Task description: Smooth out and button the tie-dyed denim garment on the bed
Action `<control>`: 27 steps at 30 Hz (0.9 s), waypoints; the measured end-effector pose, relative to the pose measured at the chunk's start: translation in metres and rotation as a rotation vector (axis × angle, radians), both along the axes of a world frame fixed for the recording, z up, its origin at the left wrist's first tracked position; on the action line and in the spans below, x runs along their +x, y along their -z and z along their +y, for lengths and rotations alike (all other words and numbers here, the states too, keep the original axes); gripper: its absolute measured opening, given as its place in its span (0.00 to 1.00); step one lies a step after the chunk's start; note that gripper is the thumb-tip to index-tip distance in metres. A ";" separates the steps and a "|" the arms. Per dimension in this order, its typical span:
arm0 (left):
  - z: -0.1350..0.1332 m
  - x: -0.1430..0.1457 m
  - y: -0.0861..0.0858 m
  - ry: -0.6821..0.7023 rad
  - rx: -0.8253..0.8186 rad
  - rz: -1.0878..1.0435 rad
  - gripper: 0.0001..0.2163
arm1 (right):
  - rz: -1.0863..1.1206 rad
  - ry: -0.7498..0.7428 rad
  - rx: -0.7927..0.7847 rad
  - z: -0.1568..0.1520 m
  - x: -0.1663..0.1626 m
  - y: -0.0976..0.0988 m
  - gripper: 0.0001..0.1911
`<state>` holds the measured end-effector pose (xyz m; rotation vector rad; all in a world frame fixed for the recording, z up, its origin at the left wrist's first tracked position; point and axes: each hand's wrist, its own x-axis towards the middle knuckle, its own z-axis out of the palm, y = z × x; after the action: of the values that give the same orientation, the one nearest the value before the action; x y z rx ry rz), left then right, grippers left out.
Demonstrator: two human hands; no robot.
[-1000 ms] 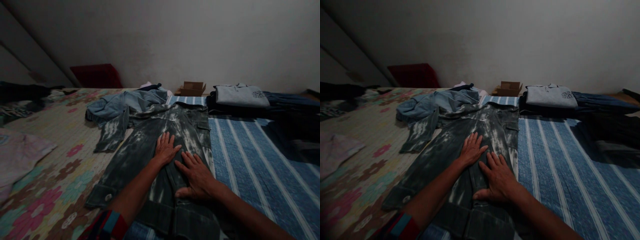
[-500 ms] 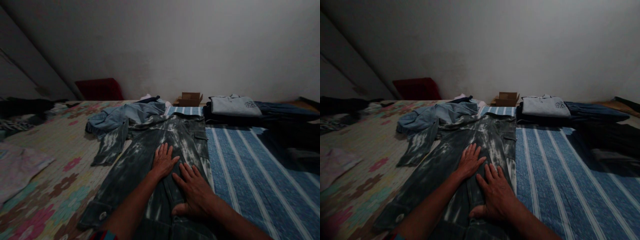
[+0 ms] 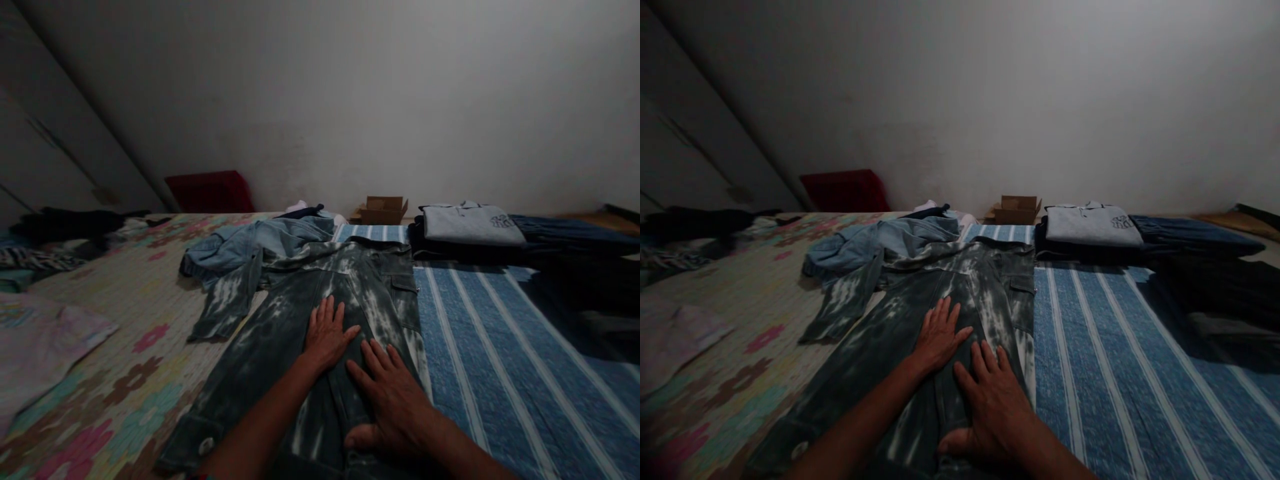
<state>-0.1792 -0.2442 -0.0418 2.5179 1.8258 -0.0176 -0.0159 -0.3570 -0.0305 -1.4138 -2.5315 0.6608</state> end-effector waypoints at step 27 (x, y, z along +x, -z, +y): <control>0.021 0.038 0.002 0.218 -0.135 -0.114 0.33 | 0.055 -0.028 0.028 0.005 0.002 -0.001 0.53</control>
<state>-0.1411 -0.2236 -0.0441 2.5515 1.4521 -0.0019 -0.0137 -0.3520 -0.0295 -1.3349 -2.5123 0.6567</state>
